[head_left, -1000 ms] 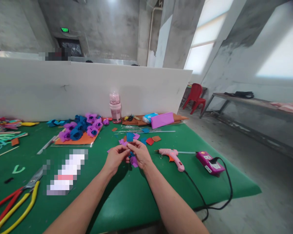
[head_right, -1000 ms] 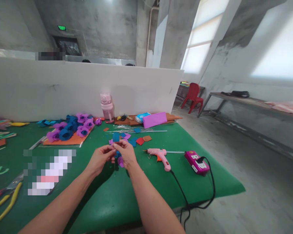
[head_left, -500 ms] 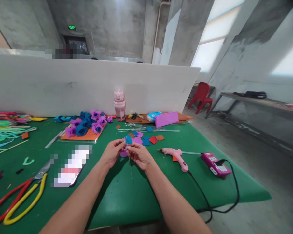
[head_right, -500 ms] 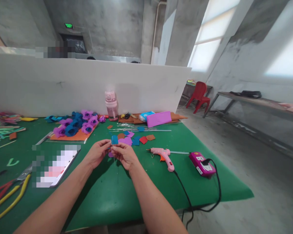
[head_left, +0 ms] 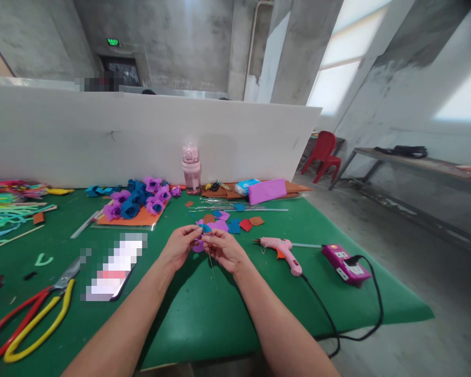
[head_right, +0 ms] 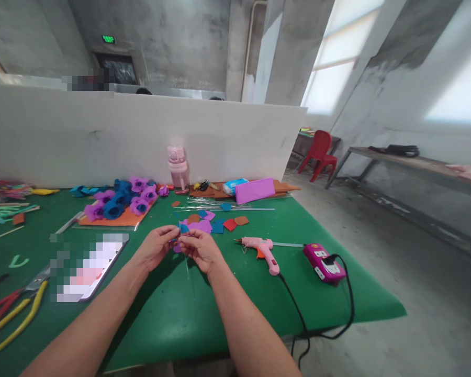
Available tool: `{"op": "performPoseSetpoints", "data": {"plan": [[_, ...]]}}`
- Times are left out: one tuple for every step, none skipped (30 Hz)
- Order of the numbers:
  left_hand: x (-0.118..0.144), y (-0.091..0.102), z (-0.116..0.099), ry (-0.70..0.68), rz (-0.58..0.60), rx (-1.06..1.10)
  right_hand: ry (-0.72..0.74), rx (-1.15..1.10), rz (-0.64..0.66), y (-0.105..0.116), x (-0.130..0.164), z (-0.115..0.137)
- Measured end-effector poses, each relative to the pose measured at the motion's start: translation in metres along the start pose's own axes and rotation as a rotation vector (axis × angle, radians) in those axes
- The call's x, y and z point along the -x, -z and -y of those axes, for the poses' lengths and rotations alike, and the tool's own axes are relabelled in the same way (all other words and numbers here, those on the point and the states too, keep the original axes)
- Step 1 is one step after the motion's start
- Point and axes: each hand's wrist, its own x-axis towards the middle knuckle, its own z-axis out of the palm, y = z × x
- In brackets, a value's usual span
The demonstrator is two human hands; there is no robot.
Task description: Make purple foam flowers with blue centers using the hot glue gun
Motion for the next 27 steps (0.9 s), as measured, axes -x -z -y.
{"op": "performPoseSetpoints", "data": {"plan": [[-0.0002,0.0001,0.0002,-0.001,-0.001,0.002,0.002,-0.001,-0.002,0.0002,-0.0003,-0.0002],[-0.0002,0.0002,0.0003,0.001,-0.003,0.005,0.003,-0.004,-0.004,0.0004,-0.0006,-0.0004],[-0.0002,0.0002,0.0001,0.004,-0.004,0.008,0.004,-0.006,-0.005,0.0004,-0.0007,-0.0004],[0.0,0.0001,-0.0002,0.006,-0.009,0.013,0.005,-0.007,-0.005,0.0003,-0.0007,-0.0003],[0.0001,0.0001,-0.0007,0.007,-0.016,0.019,0.007,-0.006,-0.003,0.0002,-0.0005,-0.0002],[0.0003,0.0,-0.0012,0.006,-0.023,0.026,0.008,-0.002,0.001,0.0,-0.0003,-0.0001],[0.0004,0.0,-0.0018,0.005,-0.03,0.032,0.009,0.002,0.004,-0.0002,-0.0001,0.0],[0.0004,0.0001,-0.0023,0.001,-0.038,0.036,0.009,0.006,0.006,-0.0005,0.0001,-0.0001],[0.0003,0.0002,-0.0027,-0.005,-0.046,0.037,0.007,0.01,0.005,-0.0007,0.0003,-0.0002],[0.0001,0.0005,-0.0031,-0.011,-0.052,0.035,0.003,0.013,0.001,-0.0009,0.0005,-0.0003],[-0.0002,0.0008,-0.0033,-0.018,-0.059,0.032,-0.004,0.014,-0.003,-0.0011,0.0006,-0.0006],[-0.0006,0.0012,-0.0035,-0.026,-0.067,0.027,-0.009,0.014,-0.006,-0.0013,0.0006,-0.0008],[-0.0009,0.0017,-0.0036,-0.036,-0.075,0.02,-0.015,0.014,-0.008,-0.0015,0.0007,-0.0009],[-0.0013,0.0021,-0.0037,-0.047,-0.081,0.015,-0.022,0.013,-0.009,-0.0018,0.0008,-0.0009],[-0.0016,0.0025,-0.0038,-0.059,-0.089,0.014,-0.026,0.01,-0.011,-0.0021,0.001,-0.0008],[-0.0017,0.0027,-0.0039,-0.071,-0.1,0.018,-0.028,0.004,-0.015,-0.0025,0.0013,-0.0005],[-0.0018,0.0028,-0.0039,-0.081,-0.112,0.026,-0.027,-0.003,-0.02,-0.0029,0.0015,-0.0001],[-0.0017,0.0027,-0.004,-0.084,-0.121,0.034,-0.023,-0.012,-0.027,-0.0034,0.0018,0.0004],[-0.0015,0.0023,-0.0039,-0.077,-0.123,0.041,-0.019,-0.021,-0.033,-0.0038,0.0021,0.0009],[-0.0012,0.0018,-0.0037,-0.063,-0.116,0.046,-0.013,-0.027,-0.038,-0.0041,0.0023,0.0013],[-0.0009,0.0012,-0.0034,-0.045,-0.097,0.048,-0.009,-0.031,-0.04,-0.0043,0.0024,0.0017],[-0.0006,0.0005,-0.003,-0.027,-0.073,0.049,-0.006,-0.031,-0.038,-0.0045,0.0026,0.0019],[-0.0004,-0.0001,-0.0026,-0.013,-0.051,0.051,-0.006,-0.03,-0.033,-0.0046,0.0027,0.002],[-0.0003,-0.0007,-0.0021,-0.005,-0.034,0.052,-0.007,-0.028,-0.028,-0.0047,0.0028,0.0019],[-0.0004,-0.001,-0.0016,-0.001,-0.024,0.051,-0.009,-0.028,-0.023,-0.0048,0.0028,0.0018],[-0.0006,-0.0012,-0.0011,0.001,-0.022,0.047,-0.011,-0.028,-0.021,-0.0048,0.0029,0.0016],[-0.0009,-0.0011,-0.0007,0.002,-0.023,0.04,-0.014,-0.028,-0.022,-0.0049,0.0029,0.0013]]}}
